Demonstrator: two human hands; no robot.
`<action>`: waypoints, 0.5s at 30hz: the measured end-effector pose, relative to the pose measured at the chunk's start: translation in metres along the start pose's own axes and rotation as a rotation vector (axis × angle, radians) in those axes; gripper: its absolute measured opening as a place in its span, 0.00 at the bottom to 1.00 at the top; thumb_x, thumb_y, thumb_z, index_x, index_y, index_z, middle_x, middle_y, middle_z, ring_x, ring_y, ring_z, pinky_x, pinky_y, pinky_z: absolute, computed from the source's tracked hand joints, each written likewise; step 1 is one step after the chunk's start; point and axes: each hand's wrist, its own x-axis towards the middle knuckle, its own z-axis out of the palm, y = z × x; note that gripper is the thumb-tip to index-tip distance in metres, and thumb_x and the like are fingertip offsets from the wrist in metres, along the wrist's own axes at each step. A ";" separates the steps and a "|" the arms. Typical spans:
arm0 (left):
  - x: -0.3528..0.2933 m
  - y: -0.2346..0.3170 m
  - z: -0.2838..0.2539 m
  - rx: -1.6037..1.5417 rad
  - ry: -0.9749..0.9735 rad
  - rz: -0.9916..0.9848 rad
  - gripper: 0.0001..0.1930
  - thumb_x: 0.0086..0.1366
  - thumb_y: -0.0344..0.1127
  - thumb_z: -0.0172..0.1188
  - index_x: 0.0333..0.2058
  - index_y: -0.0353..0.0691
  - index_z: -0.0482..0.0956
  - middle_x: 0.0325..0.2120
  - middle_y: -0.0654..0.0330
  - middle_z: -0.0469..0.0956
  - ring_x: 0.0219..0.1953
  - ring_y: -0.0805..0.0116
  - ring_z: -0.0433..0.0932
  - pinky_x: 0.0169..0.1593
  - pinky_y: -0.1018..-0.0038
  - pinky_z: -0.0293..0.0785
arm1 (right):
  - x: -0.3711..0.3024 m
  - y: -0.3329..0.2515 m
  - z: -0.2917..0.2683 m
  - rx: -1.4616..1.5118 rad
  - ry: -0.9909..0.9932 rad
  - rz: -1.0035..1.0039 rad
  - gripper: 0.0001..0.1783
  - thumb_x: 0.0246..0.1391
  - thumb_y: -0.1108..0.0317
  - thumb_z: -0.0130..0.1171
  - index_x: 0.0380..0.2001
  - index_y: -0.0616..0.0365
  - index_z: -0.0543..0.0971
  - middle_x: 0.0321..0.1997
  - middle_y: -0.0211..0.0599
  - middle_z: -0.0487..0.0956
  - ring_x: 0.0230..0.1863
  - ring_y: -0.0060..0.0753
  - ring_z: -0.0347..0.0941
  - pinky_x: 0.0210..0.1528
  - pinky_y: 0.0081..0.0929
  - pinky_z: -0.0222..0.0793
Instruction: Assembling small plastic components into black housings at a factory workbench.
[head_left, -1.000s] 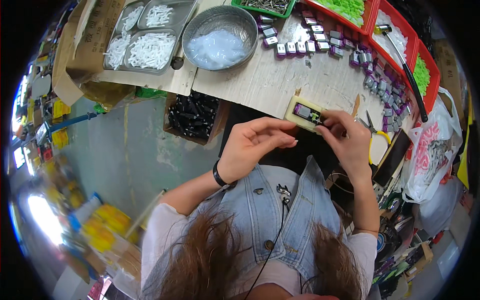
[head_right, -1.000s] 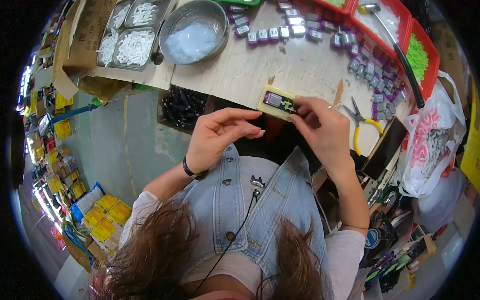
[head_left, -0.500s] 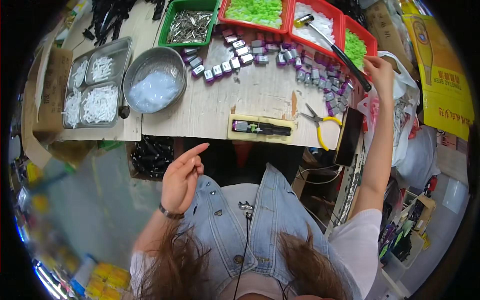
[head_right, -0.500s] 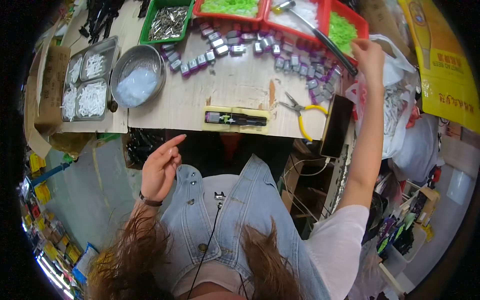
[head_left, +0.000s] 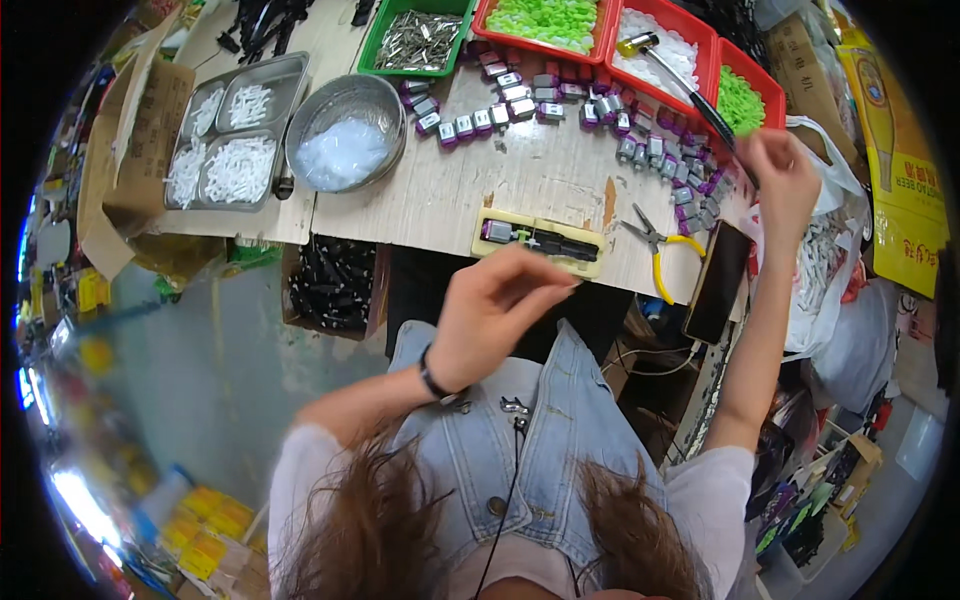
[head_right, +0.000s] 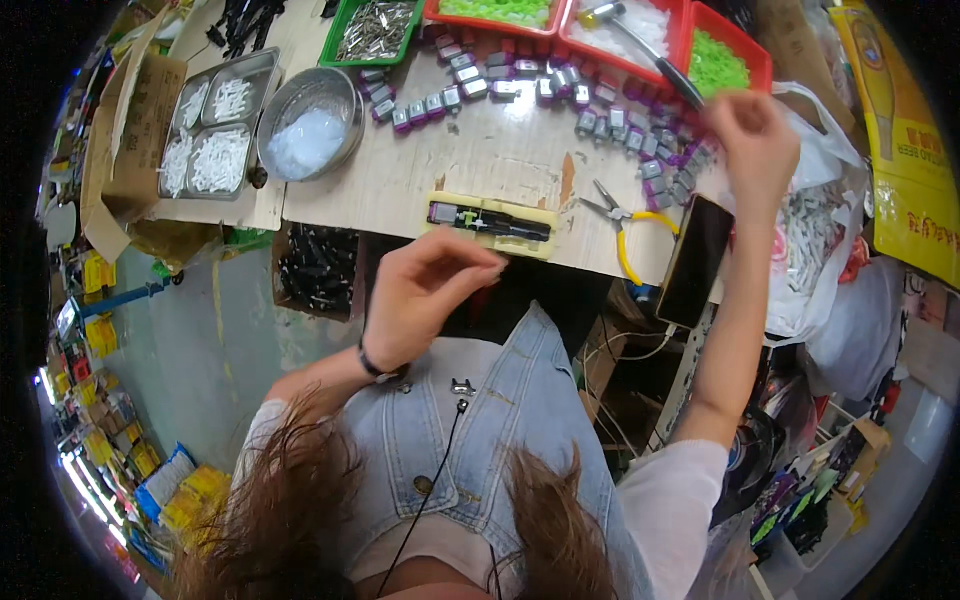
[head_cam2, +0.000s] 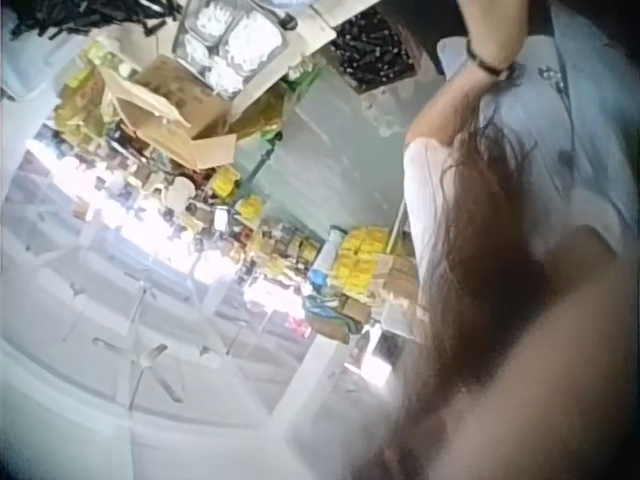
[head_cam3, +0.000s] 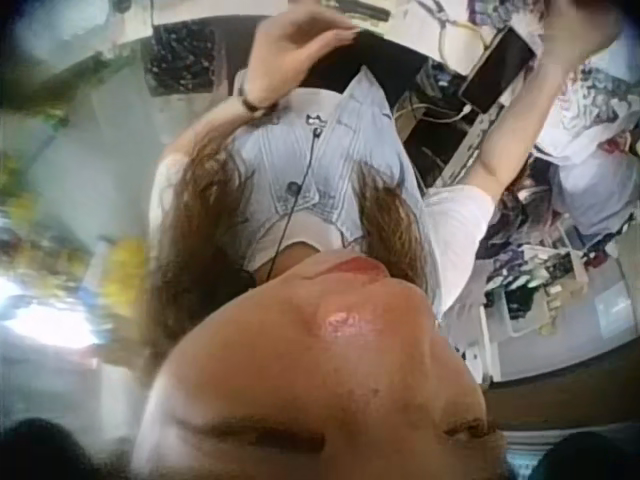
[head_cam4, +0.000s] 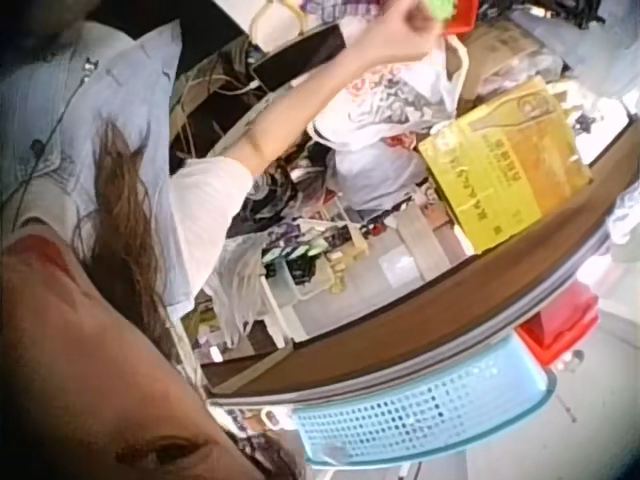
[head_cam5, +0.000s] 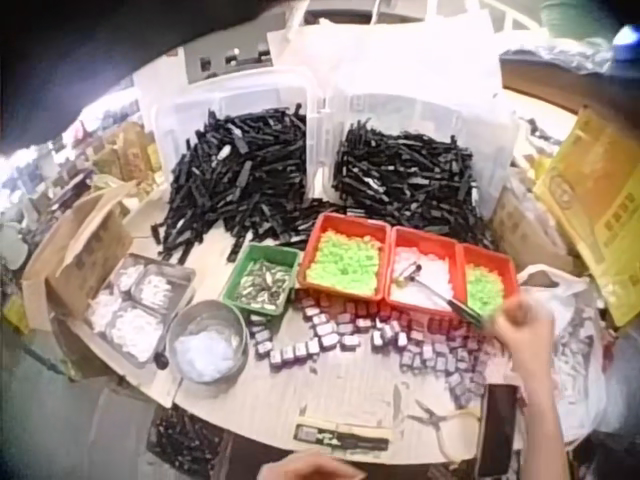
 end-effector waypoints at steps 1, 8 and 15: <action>0.004 0.004 0.010 0.027 0.023 0.007 0.05 0.63 0.21 0.58 0.38 0.31 0.77 0.32 0.61 0.78 0.36 0.77 0.78 0.41 0.82 0.74 | -0.033 -0.041 0.005 0.092 -0.096 0.045 0.05 0.54 0.74 0.61 0.33 0.65 0.80 0.31 0.35 0.83 0.31 0.22 0.79 0.36 0.20 0.74; 0.009 -0.003 0.026 -0.301 -0.060 -0.096 0.08 0.63 0.24 0.59 0.40 0.30 0.73 0.37 0.58 0.78 0.41 0.74 0.79 0.47 0.77 0.77 | -0.157 -0.111 0.035 0.518 -0.182 0.065 0.10 0.45 0.84 0.64 0.33 0.67 0.78 0.33 0.37 0.81 0.34 0.22 0.79 0.40 0.18 0.76; -0.001 0.003 0.003 -0.273 -0.056 -0.180 0.08 0.62 0.23 0.60 0.39 0.31 0.74 0.33 0.59 0.80 0.38 0.74 0.80 0.44 0.78 0.78 | -0.163 -0.111 0.051 0.461 -0.206 -0.173 0.11 0.41 0.86 0.64 0.32 0.67 0.79 0.31 0.40 0.82 0.32 0.25 0.79 0.35 0.20 0.76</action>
